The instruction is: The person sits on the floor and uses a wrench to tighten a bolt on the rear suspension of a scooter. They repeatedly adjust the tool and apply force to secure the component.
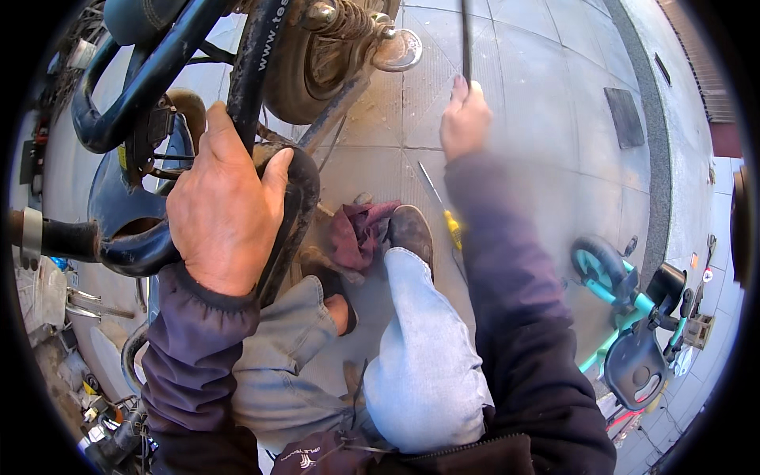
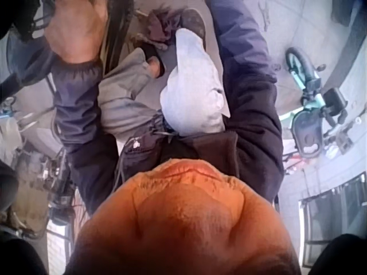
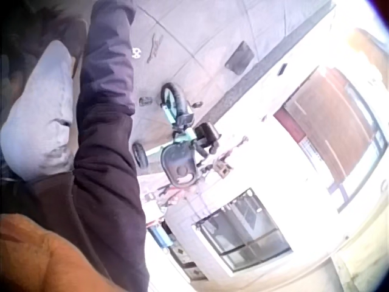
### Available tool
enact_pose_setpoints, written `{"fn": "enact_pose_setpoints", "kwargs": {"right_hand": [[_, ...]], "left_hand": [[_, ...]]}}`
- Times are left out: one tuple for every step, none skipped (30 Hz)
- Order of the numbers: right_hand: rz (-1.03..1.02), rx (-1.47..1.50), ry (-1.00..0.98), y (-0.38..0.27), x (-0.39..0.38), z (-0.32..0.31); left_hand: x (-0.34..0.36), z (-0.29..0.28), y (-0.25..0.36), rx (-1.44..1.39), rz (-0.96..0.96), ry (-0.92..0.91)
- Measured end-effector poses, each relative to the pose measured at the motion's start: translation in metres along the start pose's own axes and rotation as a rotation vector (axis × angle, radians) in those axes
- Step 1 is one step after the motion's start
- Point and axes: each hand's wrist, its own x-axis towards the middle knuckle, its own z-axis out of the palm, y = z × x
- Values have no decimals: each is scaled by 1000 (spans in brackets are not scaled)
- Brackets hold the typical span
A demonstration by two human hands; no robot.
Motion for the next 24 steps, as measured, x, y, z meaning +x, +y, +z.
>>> {"fn": "enact_pose_setpoints", "kwargs": {"right_hand": [[-3,-115,-75,13,-2,10],[-10,-242,-124,34,3,18],[-19,-358,-193,35,3,23],[40,-180,-208,40,11,15],[41,-147,-167,30,3,15],[41,-118,-118,18,-8,13],[41,-90,-68,13,-15,13],[-124,-437,-191,53,-4,25],[-92,-311,-149,45,-2,24],[-58,-185,-107,38,2,20],[-18,-63,-70,24,3,12],[96,51,11,5,-8,5],[59,-66,-80,25,-11,20],[16,-199,-113,58,1,26],[-27,-315,-194,59,2,31],[17,-212,-215,64,12,20],[71,-117,-157,45,-1,19],[125,-31,-87,23,-13,15],[177,39,7,14,-19,9],[-131,-302,-99,87,1,29],[-50,-251,-116,82,5,29],[25,-197,-141,67,8,21],[114,-146,-177,58,0,17],[145,106,-55,55,0,15]], "left_hand": [[-2,1,-2,13,-5,-2],[0,3,-2,5,2,11],[0,5,-4,14,-6,17],[1,5,-3,2,-2,17],[1,2,-2,2,-3,1],[0,0,-1,-4,-1,-10],[-3,1,-3,17,-14,-13],[1,1,1,3,8,10],[0,4,-3,27,-7,16],[0,4,-4,17,-16,4],[0,1,-2,7,-25,-15],[0,-2,0,-3,-33,-34],[-1,-3,0,-13,-42,-52],[3,0,2,-41,9,20],[4,0,1,-38,21,34],[4,1,0,-34,34,49],[-1,0,-4,-8,33,37],[-1,-3,-1,22,-24,-37],[-5,-1,-3,29,-31,-39],[3,-2,5,-7,11,-1],[2,3,-1,19,-2,12],[0,3,-2,-8,-3,18],[-3,0,-3,17,-13,-15],[-1,0,0,25,-18,-26]]}}
